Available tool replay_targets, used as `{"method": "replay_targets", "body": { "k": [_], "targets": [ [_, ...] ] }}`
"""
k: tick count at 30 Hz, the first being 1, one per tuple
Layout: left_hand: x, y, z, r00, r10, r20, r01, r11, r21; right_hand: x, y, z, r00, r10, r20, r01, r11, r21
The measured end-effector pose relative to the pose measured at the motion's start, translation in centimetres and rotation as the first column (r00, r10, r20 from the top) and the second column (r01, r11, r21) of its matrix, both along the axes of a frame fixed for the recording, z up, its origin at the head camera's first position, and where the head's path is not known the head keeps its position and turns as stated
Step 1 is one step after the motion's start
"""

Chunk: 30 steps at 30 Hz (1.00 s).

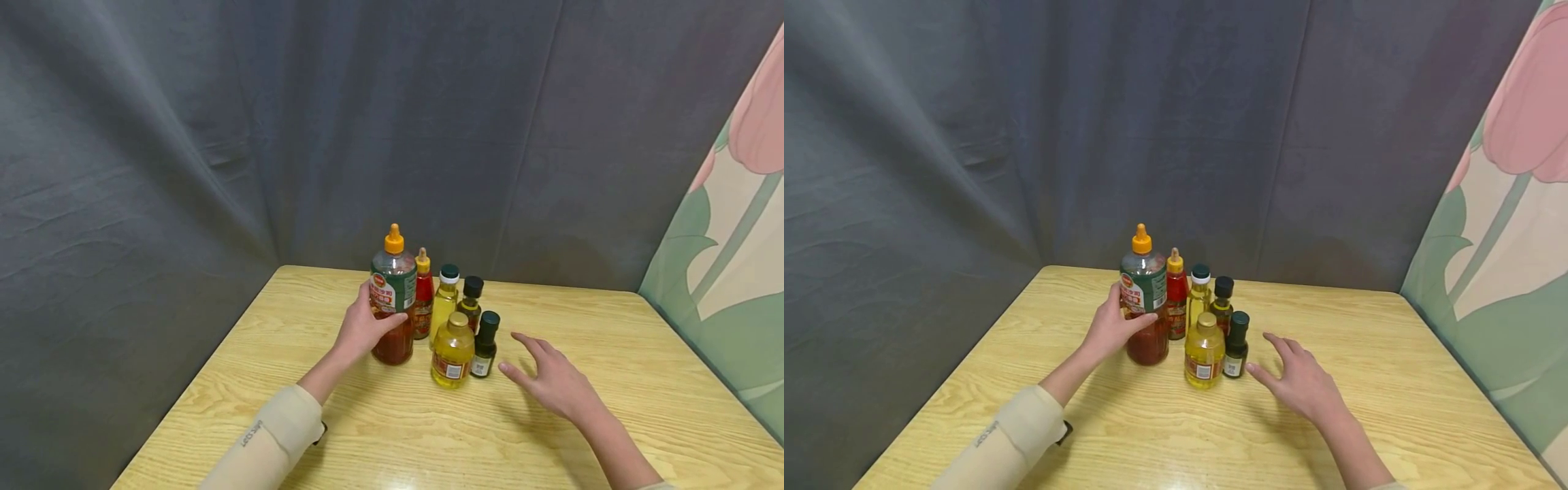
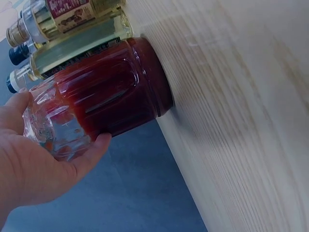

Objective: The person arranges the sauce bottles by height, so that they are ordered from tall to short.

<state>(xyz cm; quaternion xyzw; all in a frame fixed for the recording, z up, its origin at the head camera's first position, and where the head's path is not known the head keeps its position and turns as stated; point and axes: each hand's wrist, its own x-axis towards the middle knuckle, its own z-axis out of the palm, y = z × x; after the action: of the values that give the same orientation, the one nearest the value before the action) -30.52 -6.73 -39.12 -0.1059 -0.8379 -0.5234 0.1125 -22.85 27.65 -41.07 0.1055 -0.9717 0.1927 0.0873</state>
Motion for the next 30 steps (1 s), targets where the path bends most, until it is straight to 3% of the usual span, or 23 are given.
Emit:
{"method": "replay_targets", "body": {
  "k": [10, 18, 30],
  "targets": [
    [-0.8, -1.2, 0.1, 1.0, 0.017, 0.002, -0.017, 1.0, 0.027, -0.1, 0.0, 0.1, 1.0, 0.002, 0.009, -0.002, 1.0, 0.006],
    [-1.5, -2.1, 0.0, 0.999, 0.042, -0.032, -0.042, 0.999, -0.004, -0.1, -0.1, 0.1, 1.0, 0.002, 0.016, -0.002, 1.0, 0.009],
    [-2.0, -2.8, 0.2, 0.999, 0.043, -0.005, -0.043, 0.999, 0.023, -0.3, 0.0, 0.1, 1.0, 0.005, 0.013, -0.006, 1.0, 0.017]
  ]
}}
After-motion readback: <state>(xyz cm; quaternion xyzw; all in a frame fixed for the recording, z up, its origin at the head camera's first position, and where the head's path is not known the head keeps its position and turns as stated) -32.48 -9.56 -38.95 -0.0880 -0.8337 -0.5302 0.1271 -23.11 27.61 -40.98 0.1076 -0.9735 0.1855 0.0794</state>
